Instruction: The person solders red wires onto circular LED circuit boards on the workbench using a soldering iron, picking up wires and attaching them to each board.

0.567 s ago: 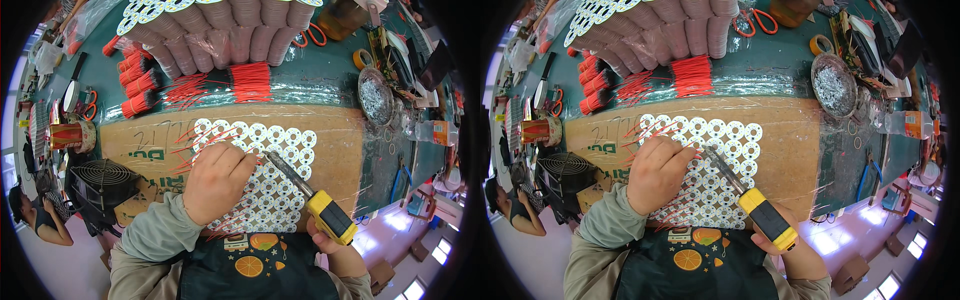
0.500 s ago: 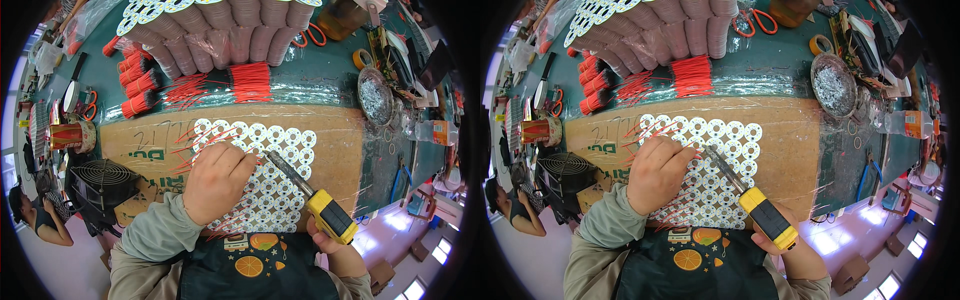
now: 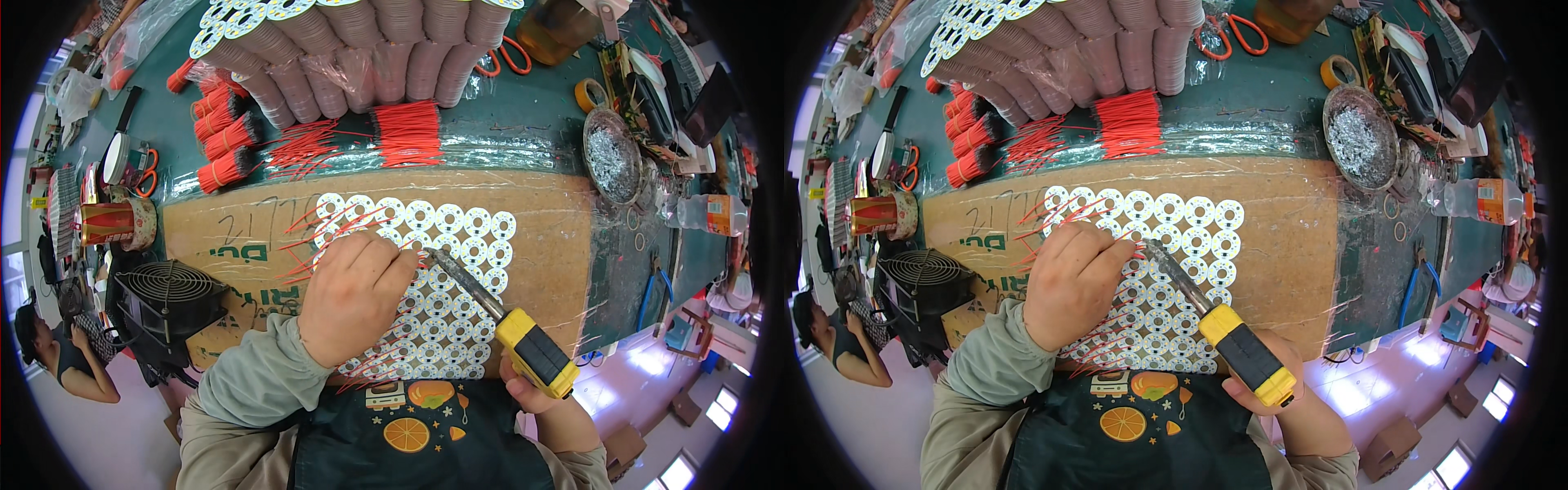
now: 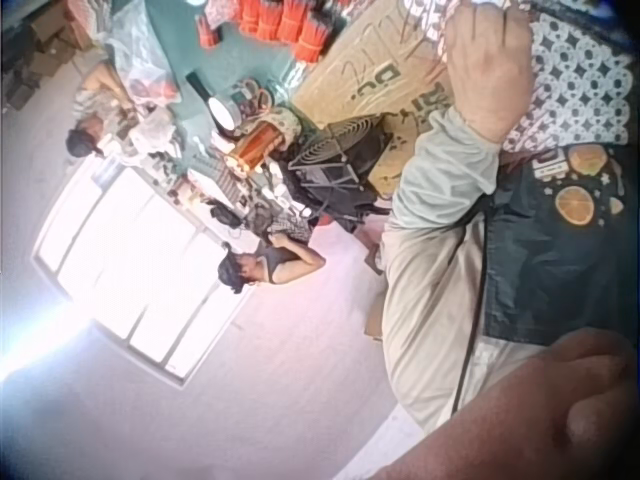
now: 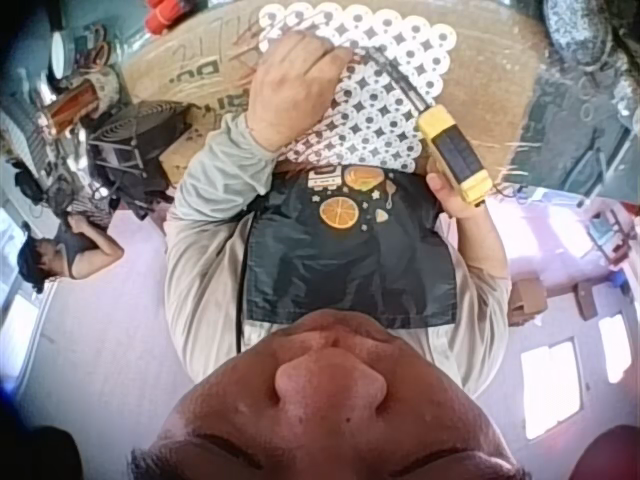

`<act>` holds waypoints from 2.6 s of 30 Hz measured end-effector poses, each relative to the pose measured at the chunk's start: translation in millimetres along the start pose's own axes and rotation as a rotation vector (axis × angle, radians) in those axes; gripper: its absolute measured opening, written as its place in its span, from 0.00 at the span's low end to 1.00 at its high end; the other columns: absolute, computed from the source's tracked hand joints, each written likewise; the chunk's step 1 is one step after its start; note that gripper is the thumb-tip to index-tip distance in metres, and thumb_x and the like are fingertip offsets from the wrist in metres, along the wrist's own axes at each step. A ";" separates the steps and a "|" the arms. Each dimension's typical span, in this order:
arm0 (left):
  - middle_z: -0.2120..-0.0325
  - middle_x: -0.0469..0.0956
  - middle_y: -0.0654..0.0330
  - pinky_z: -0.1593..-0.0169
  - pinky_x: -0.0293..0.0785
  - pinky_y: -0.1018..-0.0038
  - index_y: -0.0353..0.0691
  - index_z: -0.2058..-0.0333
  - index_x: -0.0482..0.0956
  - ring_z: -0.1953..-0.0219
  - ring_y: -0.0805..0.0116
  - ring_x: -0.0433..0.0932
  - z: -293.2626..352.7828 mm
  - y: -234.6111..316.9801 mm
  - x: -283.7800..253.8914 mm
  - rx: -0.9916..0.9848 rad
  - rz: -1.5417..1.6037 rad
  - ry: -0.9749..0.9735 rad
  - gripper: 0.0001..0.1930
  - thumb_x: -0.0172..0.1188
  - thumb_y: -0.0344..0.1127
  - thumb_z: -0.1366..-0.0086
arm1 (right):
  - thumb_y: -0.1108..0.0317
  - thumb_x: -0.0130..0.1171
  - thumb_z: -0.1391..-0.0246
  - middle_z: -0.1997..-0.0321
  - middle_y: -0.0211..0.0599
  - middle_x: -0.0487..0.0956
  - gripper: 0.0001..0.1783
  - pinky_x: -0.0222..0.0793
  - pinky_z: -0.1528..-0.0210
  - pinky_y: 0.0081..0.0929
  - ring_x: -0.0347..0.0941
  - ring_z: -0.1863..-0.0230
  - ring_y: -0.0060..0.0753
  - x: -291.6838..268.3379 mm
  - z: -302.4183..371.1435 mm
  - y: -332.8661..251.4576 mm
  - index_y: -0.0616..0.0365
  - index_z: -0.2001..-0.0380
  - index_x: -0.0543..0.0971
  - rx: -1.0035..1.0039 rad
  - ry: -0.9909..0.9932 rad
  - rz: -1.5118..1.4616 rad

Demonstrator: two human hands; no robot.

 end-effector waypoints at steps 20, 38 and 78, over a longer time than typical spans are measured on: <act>0.68 0.79 0.57 0.61 0.75 0.63 0.38 0.64 0.84 0.64 0.55 0.78 -26.5 -12.3 -23.7 -0.077 0.058 0.032 0.11 0.68 0.22 0.48 | 0.62 0.70 0.49 0.74 0.33 0.76 0.12 0.69 0.69 0.32 0.75 0.73 0.37 -7.1 -22.3 -9.3 0.56 0.70 0.78 0.158 0.117 -0.241; 0.70 0.77 0.60 0.61 0.74 0.63 0.39 0.63 0.84 0.66 0.58 0.77 -27.5 -22.1 -5.3 -0.034 -0.021 0.074 0.12 0.66 0.22 0.48 | 0.64 0.72 0.48 0.66 0.35 0.79 0.22 0.73 0.65 0.29 0.78 0.69 0.32 3.1 -39.3 -6.9 0.62 0.54 0.76 0.039 0.054 -0.159; 0.71 0.74 0.58 0.64 0.73 0.65 0.33 0.63 0.83 0.67 0.59 0.75 -27.1 -11.6 -2.8 0.041 0.015 0.079 0.12 0.64 0.24 0.49 | 0.66 0.70 0.46 0.73 0.34 0.77 0.14 0.71 0.68 0.29 0.76 0.74 0.33 1.6 -29.4 -11.6 0.62 0.62 0.78 0.110 0.089 -0.231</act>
Point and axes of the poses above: each hand's wrist, its own z-axis away from the middle knuckle, its own x-axis out of the palm, y = z × x, the point moved 10 cm from there along -z, towards the middle knuckle
